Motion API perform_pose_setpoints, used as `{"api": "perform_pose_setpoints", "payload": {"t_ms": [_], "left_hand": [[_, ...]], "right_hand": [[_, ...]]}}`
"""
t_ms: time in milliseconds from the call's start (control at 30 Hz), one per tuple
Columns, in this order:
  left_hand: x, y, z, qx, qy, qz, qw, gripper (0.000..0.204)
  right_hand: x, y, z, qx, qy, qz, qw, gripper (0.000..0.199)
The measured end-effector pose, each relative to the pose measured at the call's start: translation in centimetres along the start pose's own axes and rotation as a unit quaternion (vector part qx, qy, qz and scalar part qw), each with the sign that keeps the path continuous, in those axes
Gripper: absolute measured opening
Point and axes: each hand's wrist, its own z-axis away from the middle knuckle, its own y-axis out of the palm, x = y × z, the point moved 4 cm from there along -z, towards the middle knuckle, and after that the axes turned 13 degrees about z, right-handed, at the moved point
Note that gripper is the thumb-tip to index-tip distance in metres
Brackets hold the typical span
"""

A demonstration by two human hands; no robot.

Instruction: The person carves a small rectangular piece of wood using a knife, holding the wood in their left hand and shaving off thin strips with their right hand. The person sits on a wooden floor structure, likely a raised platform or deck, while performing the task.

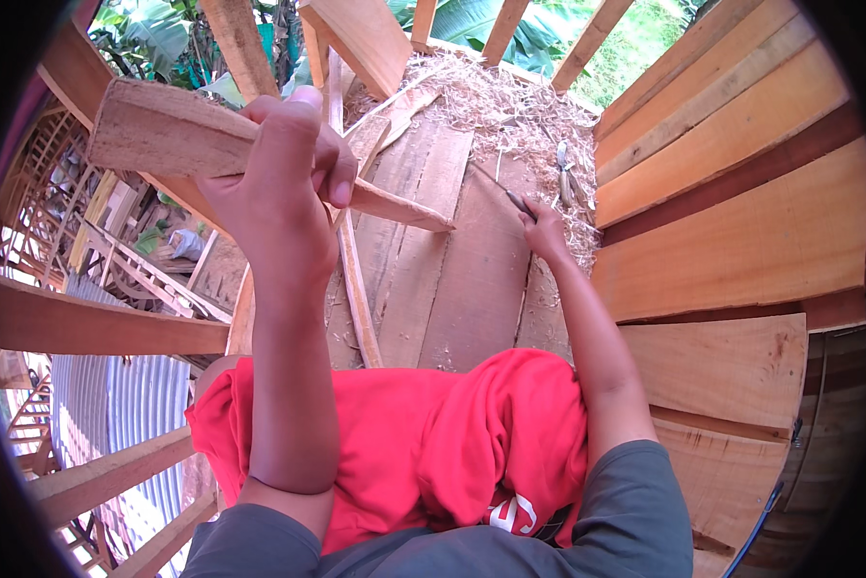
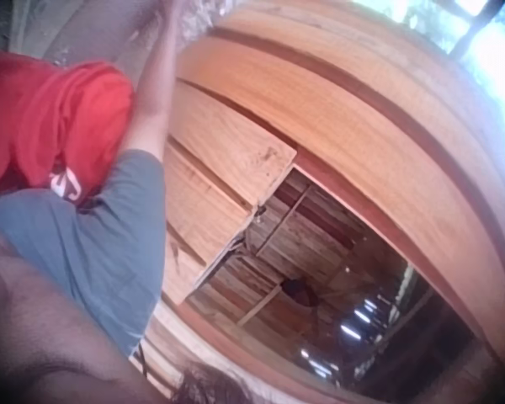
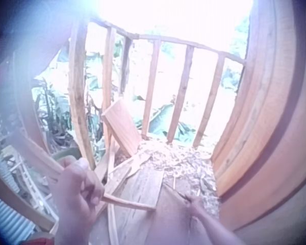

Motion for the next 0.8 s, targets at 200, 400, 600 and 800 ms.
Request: {"api": "perform_pose_setpoints", "payload": {"t_ms": [200,400,600,800], "left_hand": [[0.0,-0.3,-0.1,0.005,0.000,0.002,1.000,0.037],[0.1,0.0,-0.1,0.002,-0.001,0.001,1.000,0.036],[0.0,-0.3,-0.1,-0.002,0.003,0.000,1.000,0.036],[0.1,0.1,0.0,0.003,0.004,-0.004,1.000,0.037]], "right_hand": [[1.4,-1.5,0.1,-0.015,0.011,-0.026,0.999,0.036],[-0.1,-0.3,-0.3,-0.038,0.035,0.035,0.998,0.038],[-0.3,-1.2,-0.7,-0.041,0.009,-0.051,0.998,0.037],[0.5,-0.3,-0.1,0.039,0.003,0.011,0.999,0.033]]}}
